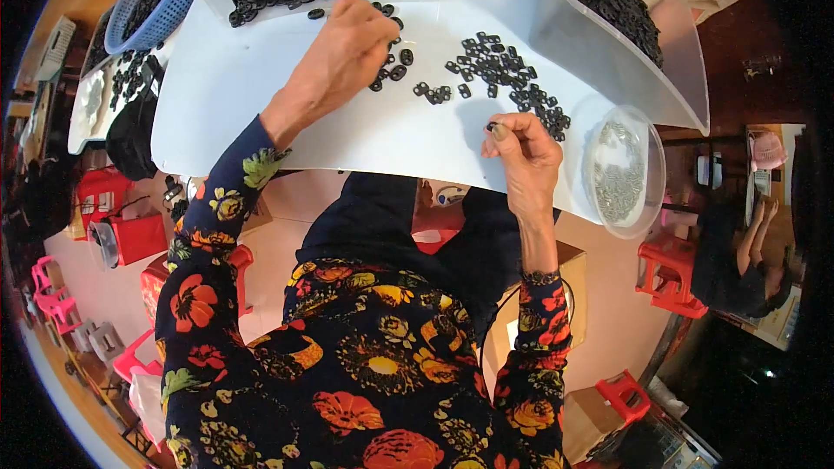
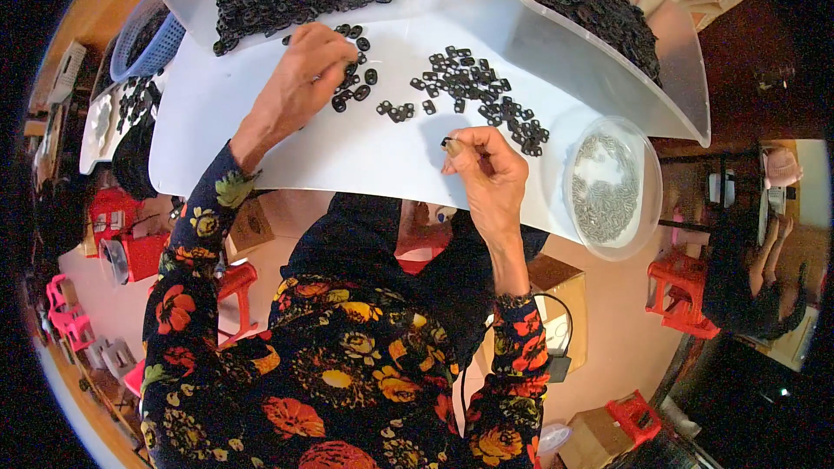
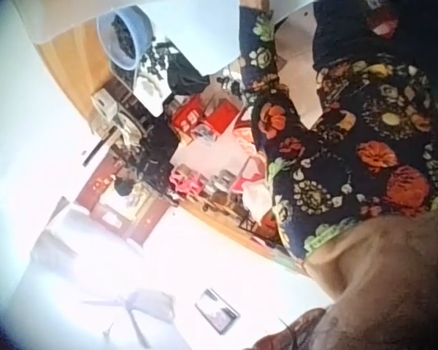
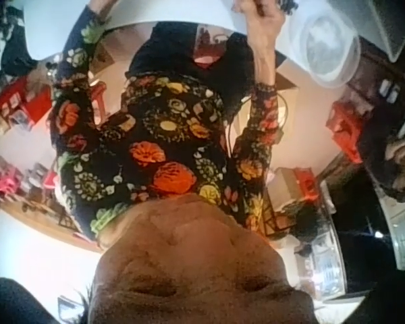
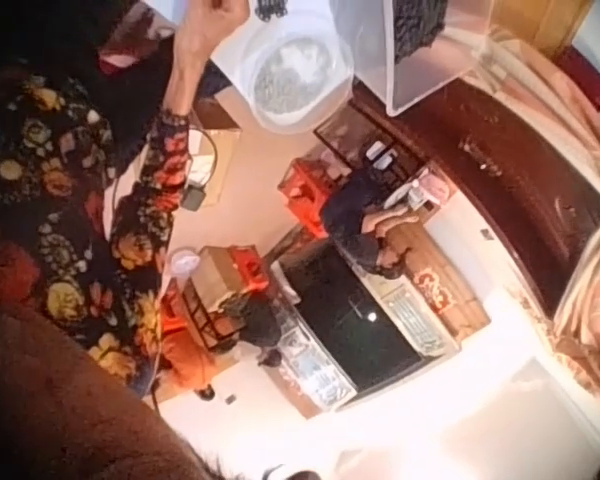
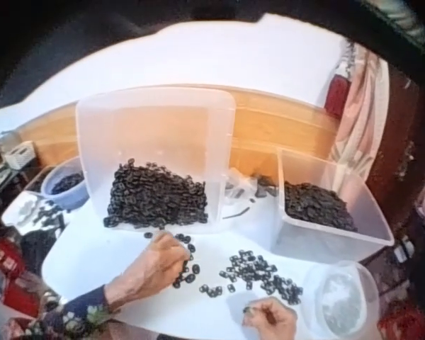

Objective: The person assembles plastic fasteners by taking small plastic components and pins from containers and connecting them together by hand.

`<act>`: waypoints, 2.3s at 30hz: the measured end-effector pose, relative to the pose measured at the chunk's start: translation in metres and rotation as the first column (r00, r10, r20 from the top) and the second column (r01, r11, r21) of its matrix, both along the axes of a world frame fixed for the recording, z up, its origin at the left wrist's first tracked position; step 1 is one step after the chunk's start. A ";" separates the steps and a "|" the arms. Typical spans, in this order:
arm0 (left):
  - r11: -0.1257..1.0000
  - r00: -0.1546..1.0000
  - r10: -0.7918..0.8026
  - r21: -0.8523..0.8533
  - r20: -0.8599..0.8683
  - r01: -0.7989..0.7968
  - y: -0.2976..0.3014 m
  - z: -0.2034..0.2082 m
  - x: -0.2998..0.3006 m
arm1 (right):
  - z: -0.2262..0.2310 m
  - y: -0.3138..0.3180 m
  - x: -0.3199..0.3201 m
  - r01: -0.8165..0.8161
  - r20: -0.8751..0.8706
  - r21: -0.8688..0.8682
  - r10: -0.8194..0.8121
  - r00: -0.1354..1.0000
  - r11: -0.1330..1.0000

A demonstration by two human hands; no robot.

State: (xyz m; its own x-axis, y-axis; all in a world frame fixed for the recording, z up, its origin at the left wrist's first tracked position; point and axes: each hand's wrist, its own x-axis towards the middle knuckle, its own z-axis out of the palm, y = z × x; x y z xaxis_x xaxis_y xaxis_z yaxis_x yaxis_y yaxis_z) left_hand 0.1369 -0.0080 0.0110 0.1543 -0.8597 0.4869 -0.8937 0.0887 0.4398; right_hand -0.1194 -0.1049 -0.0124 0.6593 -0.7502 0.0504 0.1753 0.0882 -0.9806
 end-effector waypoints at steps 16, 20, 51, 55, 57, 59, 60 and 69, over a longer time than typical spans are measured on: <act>0.948 0.951 -0.198 0.292 0.236 0.125 -0.026 -0.005 0.000 | -0.001 0.002 -0.001 -0.017 -0.008 -0.046 0.017 1.000 0.999; 0.953 0.959 -0.207 0.262 0.195 0.153 -0.030 -0.007 -0.001 | -0.001 0.003 0.000 -0.010 -0.016 -0.055 0.010 1.000 0.998; 0.915 -0.205 0.087 -0.003 -0.975 0.404 -0.024 -0.005 -0.100 | -0.011 -0.003 -0.006 0.062 0.166 0.017 -0.064 0.984 0.998; 0.908 -0.283 0.080 -0.047 -0.956 0.417 -0.024 -0.005 -0.100 | -0.006 0.001 -0.004 0.055 0.141 -0.045 -0.049 0.989 0.997; 0.913 -0.339 0.046 -0.098 -0.939 0.396 -0.024 -0.004 -0.102 | -0.008 0.001 -0.003 0.065 0.137 -0.041 -0.059 0.989 0.997; 0.918 -0.317 0.049 -0.081 -0.947 0.387 -0.025 -0.003 -0.103 | -0.007 0.001 -0.003 0.076 0.132 -0.038 -0.070 0.989 0.996; 0.926 -0.291 0.051 -0.064 -0.955 0.373 -0.025 -0.003 -0.103 | -0.004 0.002 -0.002 0.083 0.123 -0.058 -0.076 0.990 0.995; 0.901 -0.301 0.062 -0.077 -0.952 0.427 -0.026 -0.010 -0.098 | -0.002 0.003 -0.001 0.079 0.114 -0.060 -0.072 0.991 0.995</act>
